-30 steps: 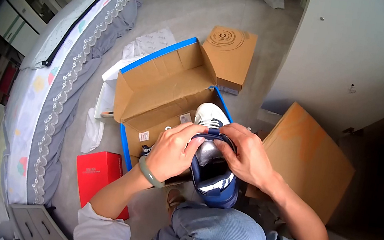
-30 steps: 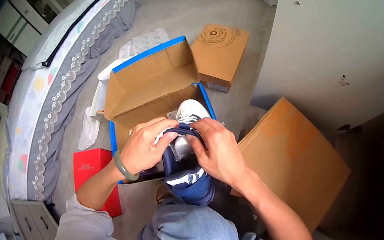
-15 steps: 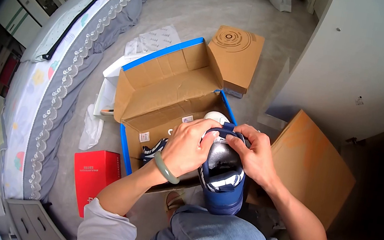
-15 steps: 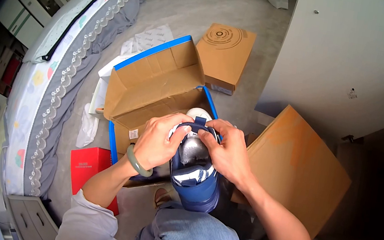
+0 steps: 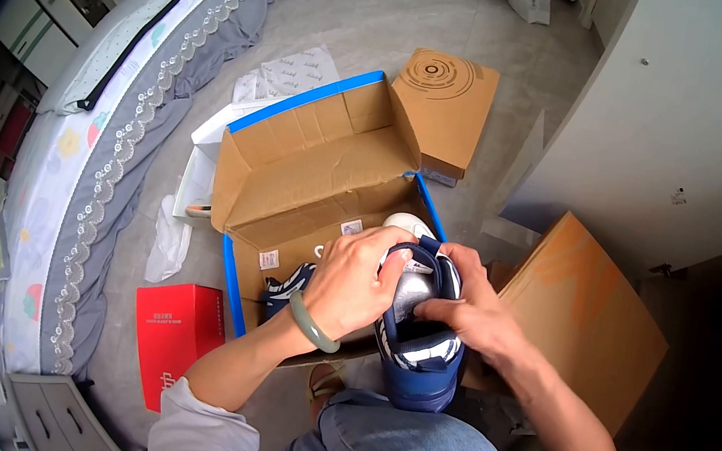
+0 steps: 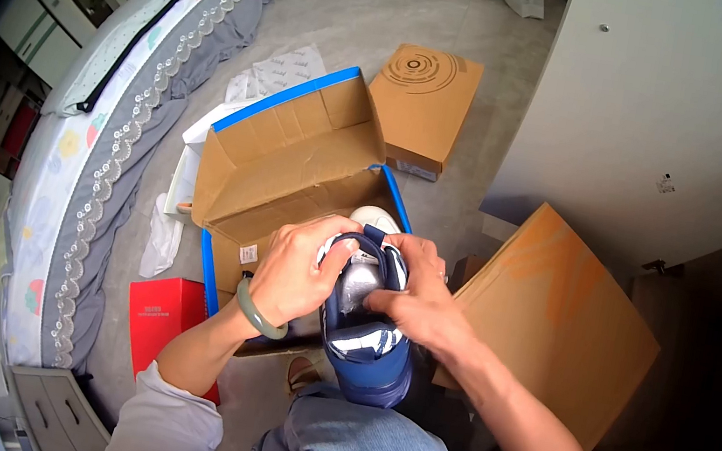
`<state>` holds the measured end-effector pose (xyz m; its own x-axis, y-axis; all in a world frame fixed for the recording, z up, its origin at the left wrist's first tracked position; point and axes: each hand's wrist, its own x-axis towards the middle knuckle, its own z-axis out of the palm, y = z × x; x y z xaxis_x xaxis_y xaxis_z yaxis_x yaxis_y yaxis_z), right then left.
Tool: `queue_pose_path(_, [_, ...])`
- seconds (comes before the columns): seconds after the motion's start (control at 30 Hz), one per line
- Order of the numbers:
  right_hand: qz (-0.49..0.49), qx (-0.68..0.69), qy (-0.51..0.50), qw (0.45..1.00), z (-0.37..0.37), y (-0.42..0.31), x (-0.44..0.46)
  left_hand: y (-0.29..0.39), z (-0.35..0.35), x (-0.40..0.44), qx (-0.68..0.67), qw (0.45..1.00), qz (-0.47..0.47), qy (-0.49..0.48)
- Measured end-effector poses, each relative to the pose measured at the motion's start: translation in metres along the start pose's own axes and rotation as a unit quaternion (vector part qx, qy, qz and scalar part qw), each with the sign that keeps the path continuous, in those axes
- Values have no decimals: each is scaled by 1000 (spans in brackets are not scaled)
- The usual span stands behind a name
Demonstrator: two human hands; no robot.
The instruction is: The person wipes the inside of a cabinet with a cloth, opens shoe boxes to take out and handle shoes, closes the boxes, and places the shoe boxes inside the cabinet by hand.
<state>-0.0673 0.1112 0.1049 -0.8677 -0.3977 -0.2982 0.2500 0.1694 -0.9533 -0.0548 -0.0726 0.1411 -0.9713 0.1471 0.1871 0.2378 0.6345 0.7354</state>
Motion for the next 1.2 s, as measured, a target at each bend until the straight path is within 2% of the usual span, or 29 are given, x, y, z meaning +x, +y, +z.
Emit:
queue_pose_path(0.03, [1, -40, 16, 999, 2, 0, -3, 1, 0, 0, -2, 1000, -15, -1])
queue_pose_path(0.17, [14, -15, -18, 1000, -2, 4, -2, -3, 1, 0, 9, 1000, 14, 2])
queue_pose_path(0.23, [41, 94, 27, 994, 4, 2, -2, -5, 2, 0, 4, 1000, 22, 12])
queue_pose_path(0.27, [42, 94, 27, 994, 4, 1, 0, -5, 2, 0, 3, 1000, 20, 12])
queue_pose_path(0.47, [44, -49, 2, 998, 1, -7, 5, -3, 1, -1, 5, 1000, 18, 14])
queue_pose_path(1.03, [88, 120, -22, 989, -1, -1, 4, -8, 3, 3, 5, 1000, 14, -4])
queue_pose_path(1.2, [88, 114, -10, 990, -1, -3, 4, -7, 0, 2, 0, 1000, -7, -26])
